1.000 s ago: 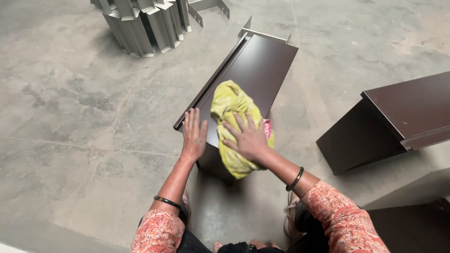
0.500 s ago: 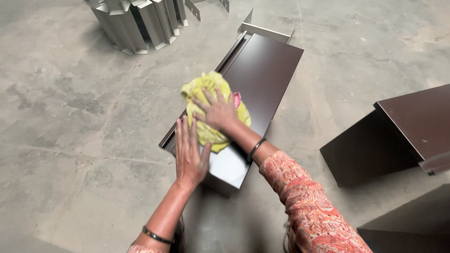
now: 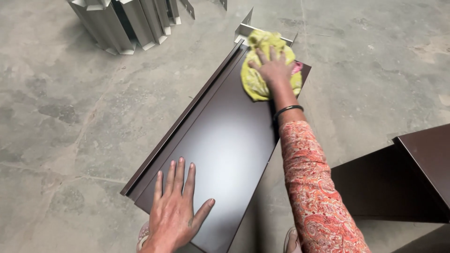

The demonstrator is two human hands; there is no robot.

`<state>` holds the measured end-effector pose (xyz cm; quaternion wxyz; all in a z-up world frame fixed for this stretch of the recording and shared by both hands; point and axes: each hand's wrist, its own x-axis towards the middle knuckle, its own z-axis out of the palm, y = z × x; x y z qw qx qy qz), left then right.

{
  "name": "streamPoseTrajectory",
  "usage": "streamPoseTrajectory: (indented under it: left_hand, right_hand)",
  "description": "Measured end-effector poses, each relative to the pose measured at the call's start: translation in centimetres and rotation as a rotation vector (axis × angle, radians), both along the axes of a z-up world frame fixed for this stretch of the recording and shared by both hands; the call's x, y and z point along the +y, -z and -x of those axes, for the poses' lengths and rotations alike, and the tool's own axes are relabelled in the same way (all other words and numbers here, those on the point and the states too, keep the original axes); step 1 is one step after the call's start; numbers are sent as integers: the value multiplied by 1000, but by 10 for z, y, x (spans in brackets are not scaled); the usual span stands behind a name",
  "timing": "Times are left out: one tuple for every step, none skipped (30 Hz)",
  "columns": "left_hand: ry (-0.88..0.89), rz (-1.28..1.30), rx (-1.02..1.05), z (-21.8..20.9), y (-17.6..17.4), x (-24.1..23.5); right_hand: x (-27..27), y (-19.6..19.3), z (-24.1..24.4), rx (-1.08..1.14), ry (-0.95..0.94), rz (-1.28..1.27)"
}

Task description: The person is cleaning metal furniture components using a cloth.

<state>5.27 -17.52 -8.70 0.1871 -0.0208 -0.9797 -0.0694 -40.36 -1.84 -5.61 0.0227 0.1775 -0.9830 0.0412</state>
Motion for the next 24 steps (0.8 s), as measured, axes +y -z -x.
streamPoseTrajectory:
  left_hand:
    - [-3,21,21,1,1,0]
    - [-5,42,42,0,1,0]
    - [-2,46,45,1,0,0]
    - [-10,34,27,1,-1,1]
    - [-19,21,9,-1,-4,1]
    - [-19,21,18,1,-1,1]
    - [-19,6,16,1,1,1]
    - [-20,-9,21,2,2,0]
    - [-22,-10,36,3,-3,1]
    - [-32,-24,-14,3,-8,2]
    - [-42,-38,-63,3,-13,3]
    - [-45,-37,-53,4,-20,5]
    - [-60,-56,-140,5,-27,6]
    - [-85,-78,-234,2,-31,8]
    - [-96,-79,-230,1,-32,9]
    - [-98,-79,-242,0,-32,8]
    - [-101,-80,-254,0,-32,8]
    - [-105,-81,-256,0,-31,8]
    - [-96,-97,-231,0,-29,8]
    - [-87,-111,-210,-1,-26,8]
    - [-92,-113,-216,-1,-19,7]
    - [-79,-140,-171,1,-14,5]
    - [-67,-166,-127,3,-8,4]
    - [-69,-165,-134,2,-2,2]
  right_hand:
    - [12,-2,5,-11,55,21]
    - [24,-4,9,-22,111,43]
    - [31,-3,5,-19,114,47]
    - [39,-4,-1,-5,124,62]
    - [46,-5,-8,9,134,77]
    - [48,-3,-16,18,133,77]
    - [51,-1,-25,30,128,73]
    - [53,-3,-32,48,121,69]
    - [51,-5,-46,63,119,69]
    - [51,-5,-62,33,121,59]
    - [50,-6,-77,2,123,50]
    - [49,-6,-94,12,120,51]
    - [48,-6,-111,8,90,21]
    - [44,-2,-131,-3,52,-11]
    - [41,-1,-150,0,41,-11]
    - [38,0,-169,12,4,-15]
    - [35,2,-187,23,-32,-18]
    - [33,0,-210,21,-37,-19]
    - [31,-2,-231,23,-63,-36]
    - [28,-2,-255,21,-89,-53]
    - [27,-3,-275,14,-93,-54]
    - [26,-4,-295,17,-126,-58]
    - [25,-5,-314,19,-158,-61]
    - [26,-5,-334,12,-161,-59]
